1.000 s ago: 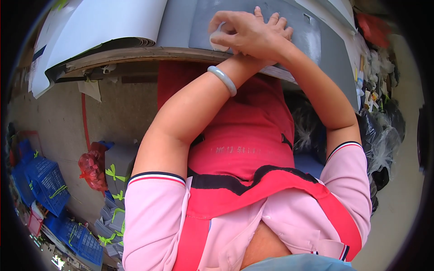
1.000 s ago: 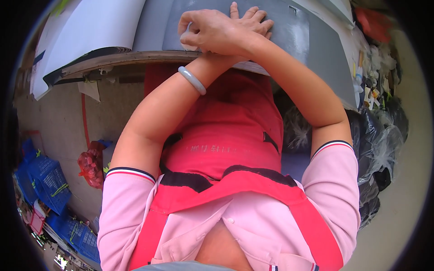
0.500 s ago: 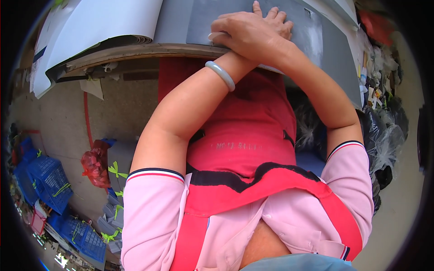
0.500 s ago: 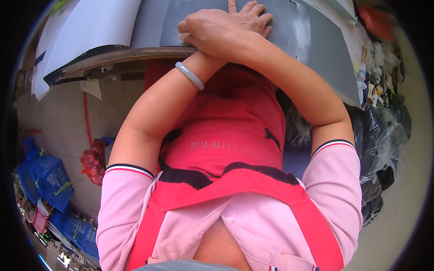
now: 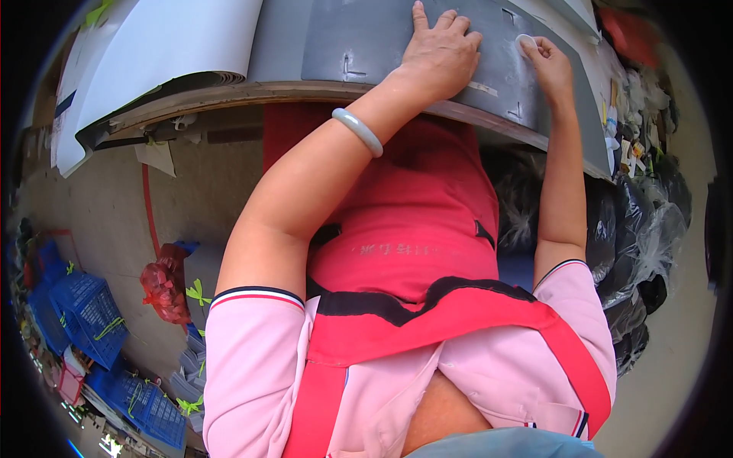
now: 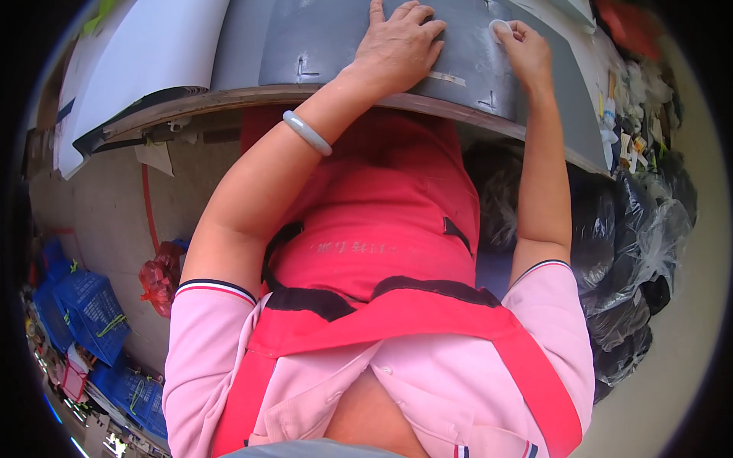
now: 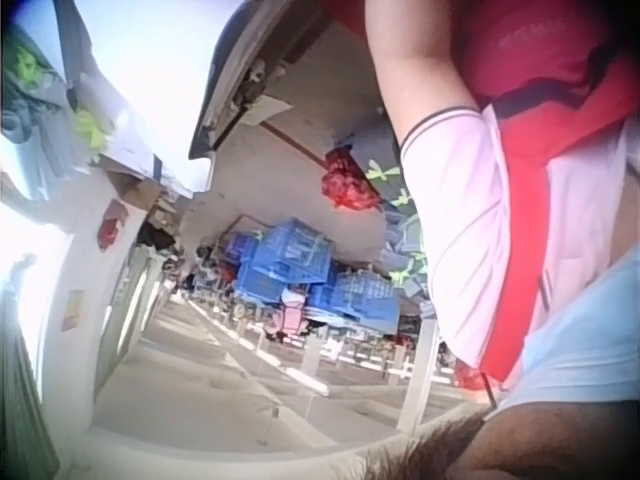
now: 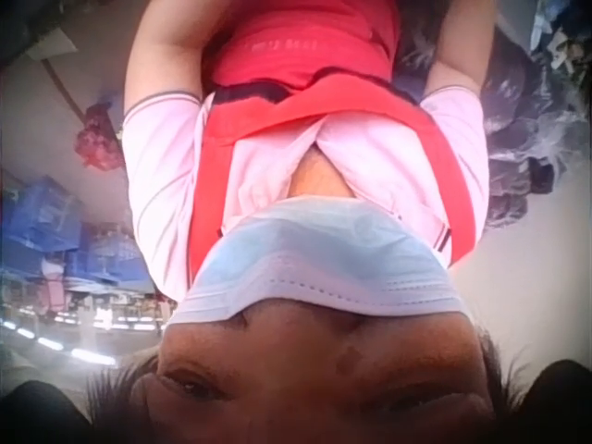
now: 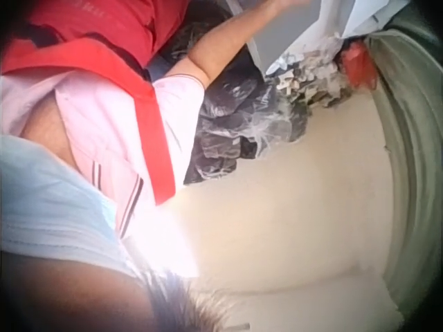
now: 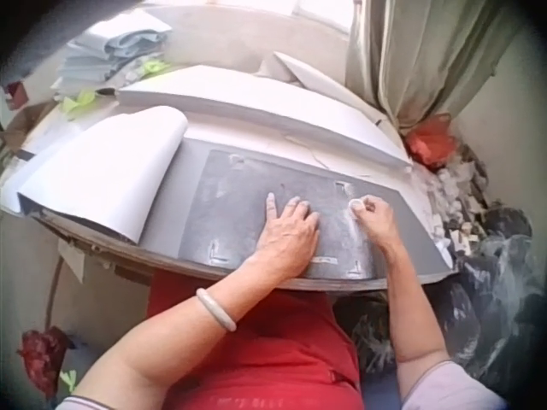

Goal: Polishing or cleaning black rectangular plates at a factory workbench using a buffing pad.

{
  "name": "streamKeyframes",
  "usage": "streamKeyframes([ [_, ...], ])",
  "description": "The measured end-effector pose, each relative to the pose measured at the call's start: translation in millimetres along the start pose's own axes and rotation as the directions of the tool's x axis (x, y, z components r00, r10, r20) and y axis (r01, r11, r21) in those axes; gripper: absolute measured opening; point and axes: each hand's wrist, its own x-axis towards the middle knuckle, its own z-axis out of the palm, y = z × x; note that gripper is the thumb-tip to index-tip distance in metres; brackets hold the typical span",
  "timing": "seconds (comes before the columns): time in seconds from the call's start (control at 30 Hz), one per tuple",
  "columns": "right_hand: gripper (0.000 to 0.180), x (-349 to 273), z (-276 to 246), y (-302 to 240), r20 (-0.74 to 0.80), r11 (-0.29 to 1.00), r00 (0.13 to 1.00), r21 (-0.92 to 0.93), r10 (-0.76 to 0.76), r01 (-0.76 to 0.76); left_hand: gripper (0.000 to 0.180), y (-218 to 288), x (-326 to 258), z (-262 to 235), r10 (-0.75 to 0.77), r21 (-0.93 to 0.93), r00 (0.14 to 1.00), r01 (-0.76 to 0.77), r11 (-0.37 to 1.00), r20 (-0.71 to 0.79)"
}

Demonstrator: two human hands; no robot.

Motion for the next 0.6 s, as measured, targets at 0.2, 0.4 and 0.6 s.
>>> streamKeyframes([
  [0.2,0.028,4,-7,15,0.154,0.845,0.988,0.527,0.010,-0.090,0.038,-4,0,15,0.035,0.071,0.996,-0.029,0.997,-0.081],
  [0.4,0.028,2,2,10,0.139,0.947,0.979,0.304,-0.147,0.099,0.036,-17,-4,28,0.058,0.065,0.994,-0.051,0.997,-0.095],
  [0.6,0.024,13,-4,41,-0.045,0.957,0.999,0.287,-0.014,0.026,0.032,-14,-4,24,0.061,0.127,0.994,-0.050,0.991,-0.088],
])
